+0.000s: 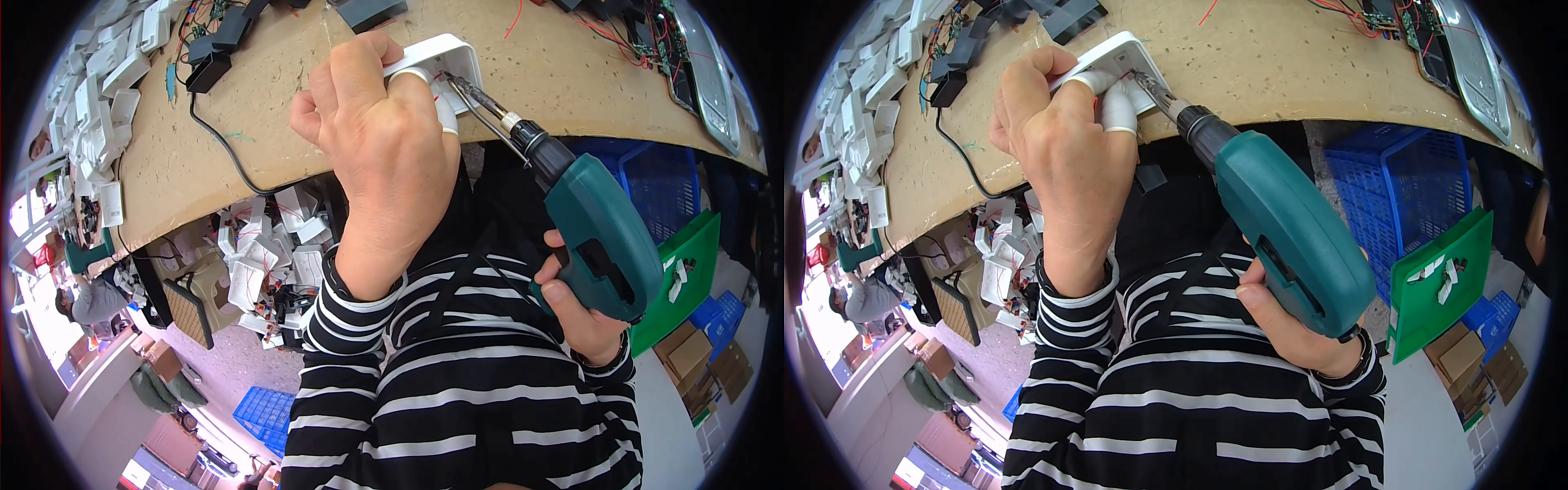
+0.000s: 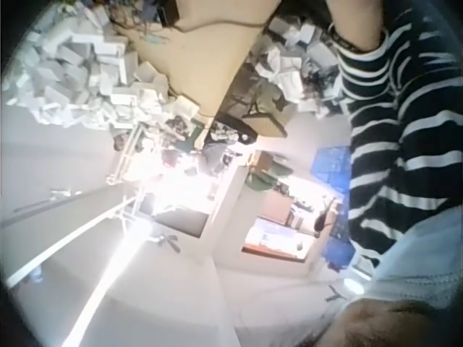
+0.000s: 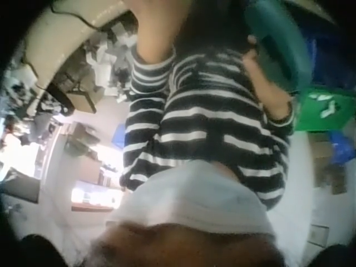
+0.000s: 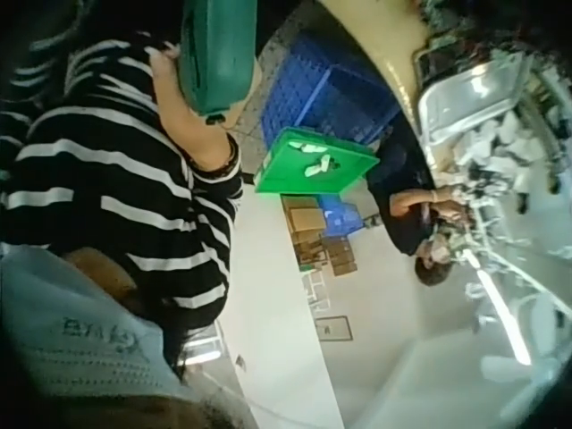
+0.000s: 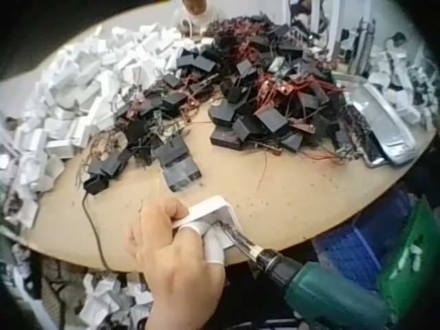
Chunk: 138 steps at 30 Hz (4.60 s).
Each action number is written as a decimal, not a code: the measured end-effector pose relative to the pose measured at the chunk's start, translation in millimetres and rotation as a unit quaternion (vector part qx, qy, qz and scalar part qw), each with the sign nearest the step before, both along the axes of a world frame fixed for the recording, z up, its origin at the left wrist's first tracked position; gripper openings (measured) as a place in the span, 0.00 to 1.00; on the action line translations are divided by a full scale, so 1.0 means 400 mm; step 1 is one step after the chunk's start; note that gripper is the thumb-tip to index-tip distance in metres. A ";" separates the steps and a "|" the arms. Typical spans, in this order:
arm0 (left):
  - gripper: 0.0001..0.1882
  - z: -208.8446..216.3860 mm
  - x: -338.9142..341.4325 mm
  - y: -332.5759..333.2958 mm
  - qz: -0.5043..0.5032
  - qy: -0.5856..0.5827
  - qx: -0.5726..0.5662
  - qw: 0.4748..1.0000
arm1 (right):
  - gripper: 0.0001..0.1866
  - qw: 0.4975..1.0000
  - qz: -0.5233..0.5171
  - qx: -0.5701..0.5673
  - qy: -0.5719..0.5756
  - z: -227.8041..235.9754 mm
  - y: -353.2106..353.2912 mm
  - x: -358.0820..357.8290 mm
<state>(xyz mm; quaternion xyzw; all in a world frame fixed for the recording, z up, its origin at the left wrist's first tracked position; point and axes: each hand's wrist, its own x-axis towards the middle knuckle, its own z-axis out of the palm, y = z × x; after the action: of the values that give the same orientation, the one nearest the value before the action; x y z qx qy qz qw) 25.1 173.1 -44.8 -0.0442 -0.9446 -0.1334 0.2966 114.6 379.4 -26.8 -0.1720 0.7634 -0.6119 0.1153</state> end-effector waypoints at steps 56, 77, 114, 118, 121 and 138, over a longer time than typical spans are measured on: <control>0.04 -0.008 -0.002 -0.001 -0.028 0.027 0.014 0.999 | 0.35 0.843 -0.037 -0.484 -0.232 -0.058 -0.144 -0.199; 0.26 -0.017 0.079 -0.055 -0.076 0.043 0.067 0.994 | 0.34 0.819 -0.099 -0.512 -0.239 -0.043 -0.182 -0.175; 0.11 -0.020 0.059 -0.037 -0.079 0.126 0.054 0.987 | 0.32 0.814 -0.110 -0.513 -0.249 -0.034 -0.181 -0.179; 0.11 -0.011 0.067 -0.043 -0.083 0.112 0.041 0.989 | 0.32 0.814 -0.118 -0.509 -0.255 -0.027 -0.176 -0.167; 0.10 -0.008 0.062 -0.031 -0.071 0.124 0.053 0.988 | 0.32 0.812 -0.122 -0.509 -0.256 -0.024 -0.177 -0.156; 0.09 -0.034 -0.006 -0.032 -0.139 0.122 0.097 0.978 | 0.35 0.965 -0.143 -0.212 -0.056 0.018 0.012 -0.013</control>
<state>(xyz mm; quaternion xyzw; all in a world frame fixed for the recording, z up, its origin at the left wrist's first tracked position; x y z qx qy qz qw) 22.6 160.1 -58.6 -0.1623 -0.8685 -0.2580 0.3909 109.5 384.1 -19.7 -0.0471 0.6252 -0.7785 0.0299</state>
